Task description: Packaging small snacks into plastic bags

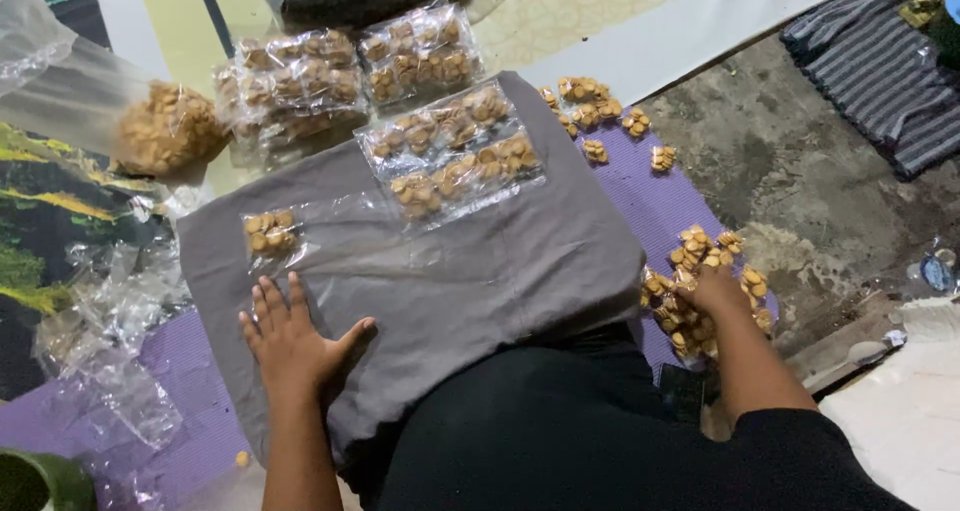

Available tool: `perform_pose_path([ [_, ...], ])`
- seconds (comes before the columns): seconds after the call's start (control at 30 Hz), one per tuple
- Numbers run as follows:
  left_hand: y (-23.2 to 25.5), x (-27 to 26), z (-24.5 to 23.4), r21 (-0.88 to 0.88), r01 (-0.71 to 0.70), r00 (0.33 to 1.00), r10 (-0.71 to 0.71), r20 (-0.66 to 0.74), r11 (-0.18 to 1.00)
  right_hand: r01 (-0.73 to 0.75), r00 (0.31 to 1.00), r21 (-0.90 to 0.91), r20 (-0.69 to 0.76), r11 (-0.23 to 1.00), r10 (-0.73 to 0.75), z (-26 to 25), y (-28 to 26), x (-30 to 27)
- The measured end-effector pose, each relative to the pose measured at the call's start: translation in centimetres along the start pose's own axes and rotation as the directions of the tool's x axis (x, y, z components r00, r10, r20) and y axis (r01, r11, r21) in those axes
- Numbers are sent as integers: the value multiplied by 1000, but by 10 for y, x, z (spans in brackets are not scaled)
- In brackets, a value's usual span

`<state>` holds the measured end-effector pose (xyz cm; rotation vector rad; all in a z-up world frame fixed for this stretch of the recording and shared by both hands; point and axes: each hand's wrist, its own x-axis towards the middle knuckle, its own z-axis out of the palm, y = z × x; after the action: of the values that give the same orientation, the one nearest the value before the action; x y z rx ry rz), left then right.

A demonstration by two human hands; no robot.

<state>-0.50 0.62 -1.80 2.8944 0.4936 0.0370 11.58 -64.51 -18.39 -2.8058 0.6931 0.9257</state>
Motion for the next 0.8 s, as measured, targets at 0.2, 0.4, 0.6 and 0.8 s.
perform_pose_path([
  [0.2, 6, -1, -8, -1, 4, 1000, -4, -18, 1000, 55, 998, -94, 47, 994, -51, -18, -20, -30],
  [0.4, 6, -1, -6, -18, 13, 1000, -13, -26, 1000, 72, 997, -105, 1, 992, -72, -9, -10, -27],
  [0.6, 6, -1, -7, -14, 7, 999, -8, -38, 1000, 108, 994, -51, -27, 993, -110, 11, 11, 10],
  [0.8, 2, 9, 0, 29, 108, 979, -112, 168, 994, -41, 996, 134, 84, 990, 29, -7, 2, -13],
])
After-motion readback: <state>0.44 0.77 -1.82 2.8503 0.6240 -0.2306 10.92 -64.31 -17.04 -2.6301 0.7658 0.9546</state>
